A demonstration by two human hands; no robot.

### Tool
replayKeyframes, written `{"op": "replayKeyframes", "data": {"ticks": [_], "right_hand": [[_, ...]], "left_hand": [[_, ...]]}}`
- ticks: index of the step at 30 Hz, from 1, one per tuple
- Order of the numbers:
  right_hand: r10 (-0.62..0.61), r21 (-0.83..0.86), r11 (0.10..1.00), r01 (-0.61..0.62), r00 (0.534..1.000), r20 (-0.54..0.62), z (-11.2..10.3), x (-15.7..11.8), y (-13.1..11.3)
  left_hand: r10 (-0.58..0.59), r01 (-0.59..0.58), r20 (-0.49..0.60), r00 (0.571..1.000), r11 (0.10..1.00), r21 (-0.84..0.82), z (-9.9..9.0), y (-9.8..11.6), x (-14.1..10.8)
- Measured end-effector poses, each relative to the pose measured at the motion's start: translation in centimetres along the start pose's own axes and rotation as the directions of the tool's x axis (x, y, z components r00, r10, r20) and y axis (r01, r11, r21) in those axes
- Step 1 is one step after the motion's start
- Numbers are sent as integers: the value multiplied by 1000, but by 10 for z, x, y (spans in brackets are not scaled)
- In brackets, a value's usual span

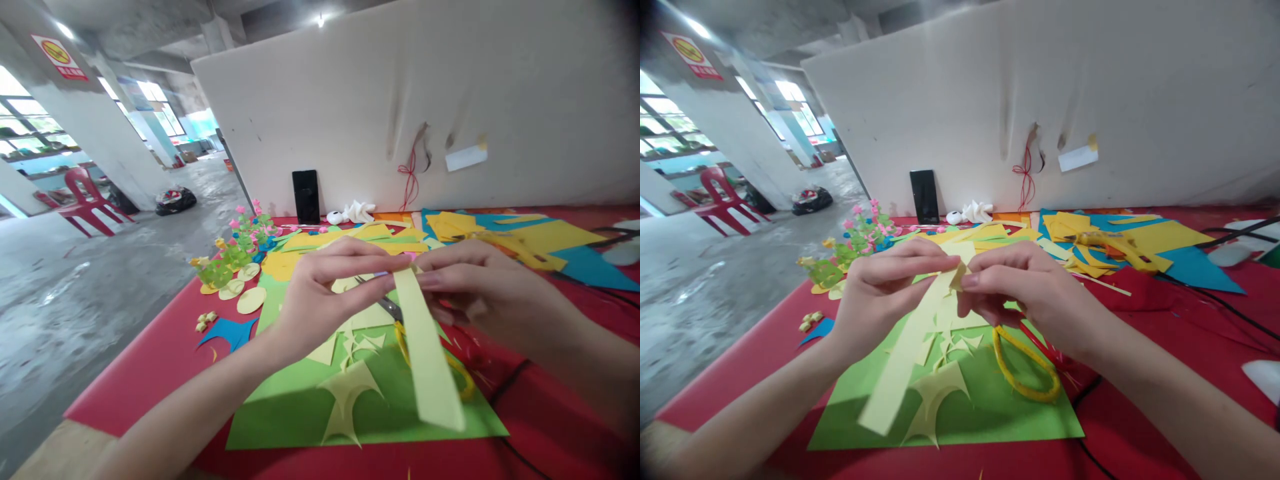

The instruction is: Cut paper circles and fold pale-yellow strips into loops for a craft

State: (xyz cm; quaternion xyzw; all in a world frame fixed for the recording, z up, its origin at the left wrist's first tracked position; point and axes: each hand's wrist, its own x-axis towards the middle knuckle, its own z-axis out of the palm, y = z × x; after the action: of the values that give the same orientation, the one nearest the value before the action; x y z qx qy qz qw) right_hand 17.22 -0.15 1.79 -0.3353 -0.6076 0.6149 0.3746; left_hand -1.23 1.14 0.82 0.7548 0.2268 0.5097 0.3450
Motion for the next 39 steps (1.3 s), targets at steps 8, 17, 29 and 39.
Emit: {"op": "replayKeyframes", "data": {"ticks": [8, 17, 29, 39], "right_hand": [[-3, 49, 999, 2, 1000, 27, 4, 2, -2], [-314, -484, 845, 226, 943, -107, 4, 0, 0], [-522, -828, 513, 227, 848, -91, 7, -2, -1], [-354, -444, 855, 269, 927, -121, 7, 1, 1]], "left_hand": [[128, -125, -23, 991, 986, 110, 1, -2, 3], [-148, 154, -117, 982, 987, 42, 5, 5, 1], [-375, 355, -103, 921, 919, -171, 7, 5, 2], [-275, 256, -83, 958, 949, -186, 7, 4, 1]]}}
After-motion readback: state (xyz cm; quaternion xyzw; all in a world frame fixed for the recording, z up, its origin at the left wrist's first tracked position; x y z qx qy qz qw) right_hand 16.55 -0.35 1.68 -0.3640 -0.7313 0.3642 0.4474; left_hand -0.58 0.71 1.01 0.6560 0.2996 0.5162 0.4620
